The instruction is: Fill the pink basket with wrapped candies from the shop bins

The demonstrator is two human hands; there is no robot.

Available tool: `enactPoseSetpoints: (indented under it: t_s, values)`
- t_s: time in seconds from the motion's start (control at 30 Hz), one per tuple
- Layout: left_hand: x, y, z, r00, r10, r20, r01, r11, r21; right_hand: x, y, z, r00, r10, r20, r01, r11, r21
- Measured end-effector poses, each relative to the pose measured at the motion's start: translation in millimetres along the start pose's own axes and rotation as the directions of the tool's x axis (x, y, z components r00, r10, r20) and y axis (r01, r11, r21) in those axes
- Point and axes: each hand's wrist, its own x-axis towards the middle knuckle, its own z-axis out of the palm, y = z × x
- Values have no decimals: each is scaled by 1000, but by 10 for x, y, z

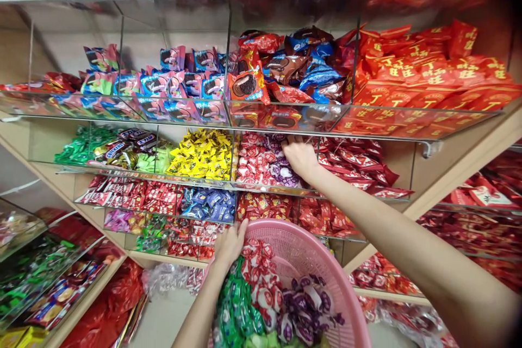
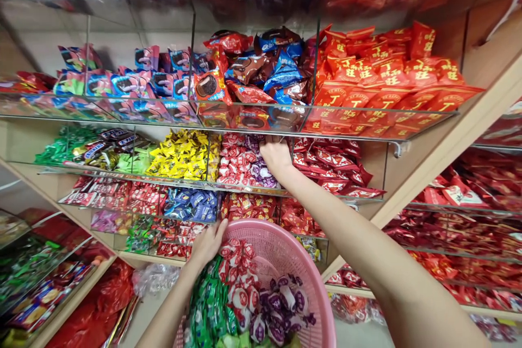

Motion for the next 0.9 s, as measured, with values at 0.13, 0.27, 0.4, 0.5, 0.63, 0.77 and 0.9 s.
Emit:
enactPoseSetpoints:
  t_s: [0.13, 0.27, 0.4, 0.5, 0.63, 0.77, 0.9]
  values:
    - [10, -6, 19, 1000, 16, -8, -15, 1000, 8, -11, 3, 41, 999, -22, -46, 22, 1000, -1]
    - [4, -4, 20, 1000, 17, -8, -17, 1000, 0, -22, -8, 58, 998, -20, -54, 19, 1000, -17]
    - [-3, 4, 11, 1000, 4, -8, -3, 1000, 15, -65, -21, 14, 994, -34, -102, 34, 999, -3]
    - [1, 9, 9, 1000, 15, -13, -14, 1000, 26, -225, -37, -92, 983, -63, -173, 65, 998, 4]
    - [2, 18, 0, 1000, 13, -8, -12, 999, 39, -700, -113, -240, 954, -157, -254, 195, 972, 128]
    - [-6, 23, -10, 1000, 21, -4, -21, 999, 47, -1374, -309, -161, 917, -300, -262, 397, 731, 554]
    - [-7, 29, -12, 1000, 18, 2, -19, 998, 59, -2004, -587, 179, 866, -499, -43, 256, 366, 895]
